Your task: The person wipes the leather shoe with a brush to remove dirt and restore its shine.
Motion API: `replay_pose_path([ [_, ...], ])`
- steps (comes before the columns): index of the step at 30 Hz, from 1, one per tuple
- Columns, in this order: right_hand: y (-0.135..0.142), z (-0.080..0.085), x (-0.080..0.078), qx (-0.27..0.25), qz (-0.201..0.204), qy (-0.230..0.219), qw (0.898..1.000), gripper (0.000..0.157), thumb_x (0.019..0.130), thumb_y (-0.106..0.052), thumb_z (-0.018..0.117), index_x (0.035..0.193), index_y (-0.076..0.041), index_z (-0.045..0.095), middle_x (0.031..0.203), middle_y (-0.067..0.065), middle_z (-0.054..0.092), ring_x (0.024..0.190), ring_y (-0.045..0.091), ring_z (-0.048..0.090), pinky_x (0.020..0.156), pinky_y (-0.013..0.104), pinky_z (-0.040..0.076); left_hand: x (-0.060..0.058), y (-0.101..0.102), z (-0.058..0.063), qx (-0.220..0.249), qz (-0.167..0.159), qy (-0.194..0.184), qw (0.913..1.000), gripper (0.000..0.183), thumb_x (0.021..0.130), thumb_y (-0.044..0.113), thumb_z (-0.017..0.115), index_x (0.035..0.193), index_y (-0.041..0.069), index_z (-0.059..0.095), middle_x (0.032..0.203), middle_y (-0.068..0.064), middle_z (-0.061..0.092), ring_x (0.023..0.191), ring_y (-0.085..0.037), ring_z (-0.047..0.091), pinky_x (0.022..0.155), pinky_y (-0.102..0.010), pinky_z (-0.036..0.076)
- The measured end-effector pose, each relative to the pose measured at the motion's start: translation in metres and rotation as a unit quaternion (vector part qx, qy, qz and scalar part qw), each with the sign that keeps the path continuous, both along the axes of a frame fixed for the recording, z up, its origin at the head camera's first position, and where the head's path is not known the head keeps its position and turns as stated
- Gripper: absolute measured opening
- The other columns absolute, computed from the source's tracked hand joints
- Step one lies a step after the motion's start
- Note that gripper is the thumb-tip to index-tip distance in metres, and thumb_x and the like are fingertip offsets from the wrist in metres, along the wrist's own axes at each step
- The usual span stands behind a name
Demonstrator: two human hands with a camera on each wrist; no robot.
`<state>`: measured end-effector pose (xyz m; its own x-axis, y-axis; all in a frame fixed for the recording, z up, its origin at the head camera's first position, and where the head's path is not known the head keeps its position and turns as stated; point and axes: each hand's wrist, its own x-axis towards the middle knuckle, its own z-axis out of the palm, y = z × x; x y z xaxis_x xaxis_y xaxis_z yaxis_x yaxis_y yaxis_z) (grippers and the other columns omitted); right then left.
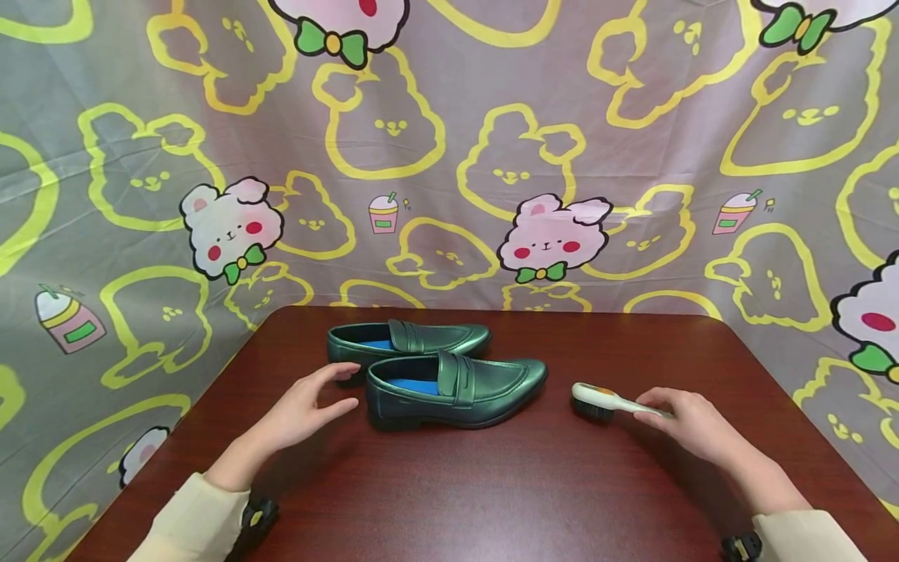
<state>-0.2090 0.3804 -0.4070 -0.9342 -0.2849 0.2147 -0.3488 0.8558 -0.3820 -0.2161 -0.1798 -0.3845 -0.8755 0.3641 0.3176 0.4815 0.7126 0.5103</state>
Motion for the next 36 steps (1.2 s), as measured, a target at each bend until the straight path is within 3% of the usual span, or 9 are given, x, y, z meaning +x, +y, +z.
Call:
replay_pose_path([
  [4, 0.001, -0.001, -0.001, -0.008, -0.004, -0.036, 0.999, 0.024, 0.084, -0.036, 0.061, 0.095, -0.014, 0.064, 0.069, -0.008, 0.058, 0.057, 0.006, 0.051, 0.05, 0.024, 0.038, 0.0, 0.0, -0.001, 0.0, 0.003, -0.001, 1.0, 0.057, 0.079, 0.05, 0.062, 0.126, 0.021, 0.048, 0.121, 0.007, 0.051, 0.111, -0.011, 0.047, 0.09, -0.041, 0.038],
  [11, 0.001, -0.004, -0.002, 0.024, 0.006, 0.0, 1.0, 0.012, 0.081, -0.024, 0.066, 0.087, -0.014, 0.066, 0.076, -0.009, 0.062, 0.064, 0.002, 0.054, 0.055, 0.026, 0.042, 0.001, 0.0, -0.003, 0.0, 0.003, -0.001, 1.0, 0.054, 0.079, 0.042, 0.066, 0.126, 0.021, 0.048, 0.121, 0.006, 0.051, 0.111, -0.011, 0.047, 0.09, -0.04, 0.037],
  [15, 0.002, -0.005, -0.005, 0.032, 0.005, -0.021, 0.999, 0.011, 0.081, -0.026, 0.066, 0.086, -0.016, 0.066, 0.074, -0.011, 0.06, 0.062, 0.001, 0.052, 0.054, 0.026, 0.041, 0.001, -0.001, -0.004, 0.0, 0.006, -0.007, 1.0, 0.056, 0.078, 0.046, 0.065, 0.126, 0.022, 0.048, 0.121, 0.006, 0.051, 0.111, -0.012, 0.047, 0.09, -0.041, 0.037],
  [25, 0.008, -0.006, -0.013, 0.026, -0.018, -0.099, 0.995, 0.026, 0.08, -0.037, 0.065, 0.09, -0.013, 0.066, 0.08, -0.004, 0.061, 0.069, 0.01, 0.055, 0.058, 0.031, 0.042, 0.002, -0.001, -0.004, -0.008, 0.011, -0.021, 0.9997, 0.061, 0.076, 0.058, 0.058, 0.126, 0.025, 0.046, 0.123, 0.008, 0.05, 0.112, -0.012, 0.046, 0.091, -0.041, 0.037],
  [36, 0.007, -0.004, -0.014, 0.052, -0.03, -0.089, 0.994, 0.037, 0.076, -0.041, 0.067, 0.099, -0.011, 0.067, 0.083, 0.001, 0.064, 0.069, 0.014, 0.056, 0.054, 0.033, 0.04, 0.003, -0.003, -0.004, -0.014, 0.015, -0.024, 0.9995, 0.06, 0.077, 0.051, 0.063, 0.128, 0.024, 0.045, 0.123, 0.007, 0.049, 0.113, -0.012, 0.045, 0.092, -0.042, 0.036],
])
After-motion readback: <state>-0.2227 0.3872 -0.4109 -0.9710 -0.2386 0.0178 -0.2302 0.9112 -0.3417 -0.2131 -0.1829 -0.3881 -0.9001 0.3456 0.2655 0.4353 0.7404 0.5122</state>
